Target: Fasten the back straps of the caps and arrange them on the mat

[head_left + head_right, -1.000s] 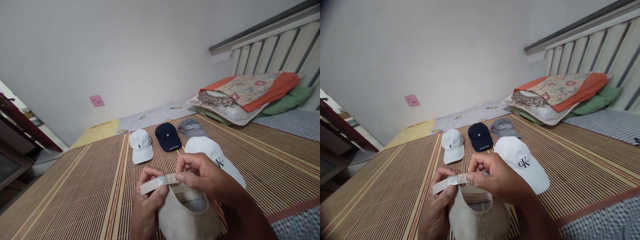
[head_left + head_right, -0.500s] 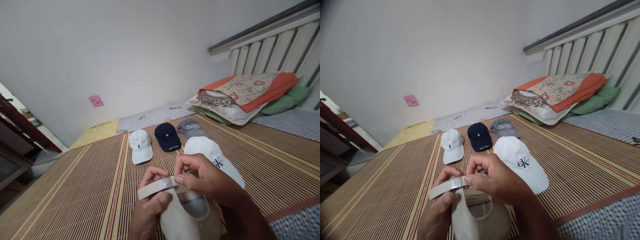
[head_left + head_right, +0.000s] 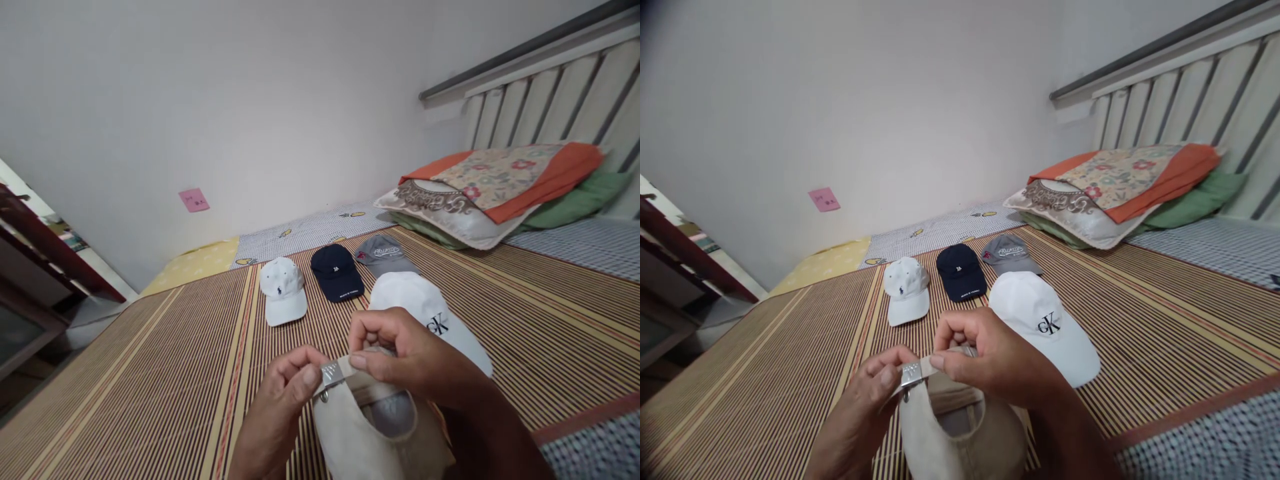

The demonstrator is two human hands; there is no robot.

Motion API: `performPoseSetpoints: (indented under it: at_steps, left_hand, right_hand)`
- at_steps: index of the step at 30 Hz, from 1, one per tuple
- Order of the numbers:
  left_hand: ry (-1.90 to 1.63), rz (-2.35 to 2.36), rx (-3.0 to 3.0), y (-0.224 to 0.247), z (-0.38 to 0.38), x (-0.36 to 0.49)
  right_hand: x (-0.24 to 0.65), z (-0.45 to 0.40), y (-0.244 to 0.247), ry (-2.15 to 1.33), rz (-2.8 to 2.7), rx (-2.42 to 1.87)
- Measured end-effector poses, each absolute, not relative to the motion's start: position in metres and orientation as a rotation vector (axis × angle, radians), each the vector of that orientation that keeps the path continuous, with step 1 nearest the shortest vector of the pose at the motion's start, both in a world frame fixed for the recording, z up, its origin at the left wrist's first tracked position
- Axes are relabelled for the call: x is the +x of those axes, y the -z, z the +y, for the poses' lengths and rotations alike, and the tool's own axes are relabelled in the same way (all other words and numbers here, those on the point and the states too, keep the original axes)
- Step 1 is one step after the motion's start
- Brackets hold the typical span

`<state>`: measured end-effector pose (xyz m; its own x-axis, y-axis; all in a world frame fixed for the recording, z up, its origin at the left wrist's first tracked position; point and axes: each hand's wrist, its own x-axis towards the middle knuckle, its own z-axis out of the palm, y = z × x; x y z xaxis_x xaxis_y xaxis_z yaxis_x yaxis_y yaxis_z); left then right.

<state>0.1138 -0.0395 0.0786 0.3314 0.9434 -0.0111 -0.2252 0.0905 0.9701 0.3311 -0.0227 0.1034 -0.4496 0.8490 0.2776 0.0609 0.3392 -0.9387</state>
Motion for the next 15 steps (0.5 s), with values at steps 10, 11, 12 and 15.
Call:
performPoseSetpoints:
  at_steps: [10,11,12,15]
  left_hand:
    - [-1.001,0.817,1.017,-0.082,-0.040,0.115]
    - [-1.008,0.817,1.016,-0.083,-0.040,0.114]
    - [-1.013,0.817,1.018,-0.083,-0.040,0.114]
    - [-1.013,0.814,1.025,-0.083,-0.041,0.114]
  right_hand:
    - [0.341,-0.016,-0.099,-1.408,-1.714,-0.679]
    - [0.342,-0.015,-0.099,-1.417,-1.730,-0.678]
    - [0.342,-0.014,-0.098,-1.429,-1.743,-0.679]
    - [0.343,-0.014,-0.097,-1.486,-1.757,-0.664]
